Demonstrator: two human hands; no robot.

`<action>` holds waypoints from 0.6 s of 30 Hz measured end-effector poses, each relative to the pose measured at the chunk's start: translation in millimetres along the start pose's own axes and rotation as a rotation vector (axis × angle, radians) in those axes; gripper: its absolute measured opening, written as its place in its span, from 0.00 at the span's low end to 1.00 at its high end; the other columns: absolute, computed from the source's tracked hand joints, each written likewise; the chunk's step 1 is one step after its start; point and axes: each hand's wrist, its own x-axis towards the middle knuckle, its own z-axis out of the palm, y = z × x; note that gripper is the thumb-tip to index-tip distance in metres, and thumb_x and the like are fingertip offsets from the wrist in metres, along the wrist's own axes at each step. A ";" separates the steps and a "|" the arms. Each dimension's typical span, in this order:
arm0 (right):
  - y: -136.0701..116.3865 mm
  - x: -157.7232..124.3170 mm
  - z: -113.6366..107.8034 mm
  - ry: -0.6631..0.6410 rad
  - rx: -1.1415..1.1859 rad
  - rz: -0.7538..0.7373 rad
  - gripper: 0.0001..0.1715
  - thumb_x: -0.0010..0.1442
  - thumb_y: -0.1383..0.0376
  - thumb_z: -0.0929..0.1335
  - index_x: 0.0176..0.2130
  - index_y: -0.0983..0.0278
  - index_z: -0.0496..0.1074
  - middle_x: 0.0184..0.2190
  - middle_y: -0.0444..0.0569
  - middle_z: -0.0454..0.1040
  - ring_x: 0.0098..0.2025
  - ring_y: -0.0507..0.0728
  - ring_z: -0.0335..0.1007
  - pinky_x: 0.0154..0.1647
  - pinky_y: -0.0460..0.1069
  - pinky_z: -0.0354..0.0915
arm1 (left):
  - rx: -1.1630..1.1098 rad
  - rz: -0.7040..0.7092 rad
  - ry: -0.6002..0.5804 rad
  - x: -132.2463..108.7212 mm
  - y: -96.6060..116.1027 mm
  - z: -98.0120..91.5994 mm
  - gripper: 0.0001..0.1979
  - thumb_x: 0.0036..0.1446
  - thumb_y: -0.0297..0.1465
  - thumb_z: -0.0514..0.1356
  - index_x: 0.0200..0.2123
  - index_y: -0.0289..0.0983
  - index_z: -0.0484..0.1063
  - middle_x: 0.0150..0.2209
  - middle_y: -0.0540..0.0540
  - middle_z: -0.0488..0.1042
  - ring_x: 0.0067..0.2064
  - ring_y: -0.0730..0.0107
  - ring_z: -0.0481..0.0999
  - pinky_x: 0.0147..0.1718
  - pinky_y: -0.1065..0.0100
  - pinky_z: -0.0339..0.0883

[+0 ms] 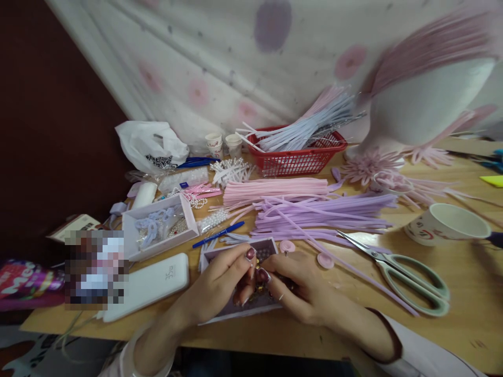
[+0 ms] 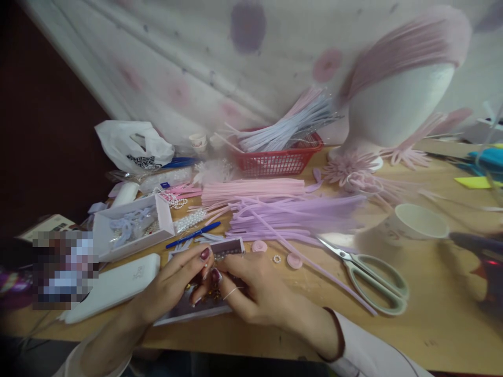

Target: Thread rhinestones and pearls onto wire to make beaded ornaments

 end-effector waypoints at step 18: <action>4.0 -12.2 0.7 0.053 0.098 0.141 0.29 0.72 0.48 0.50 0.42 0.63 0.67 0.28 0.45 0.67 0.28 0.54 0.63 0.33 0.50 0.62 | 0.117 0.009 0.042 -0.1 7.9 9.5 0.22 0.67 0.50 0.49 0.31 0.39 0.61 0.20 0.58 0.59 0.22 0.76 0.55 0.25 0.71 0.51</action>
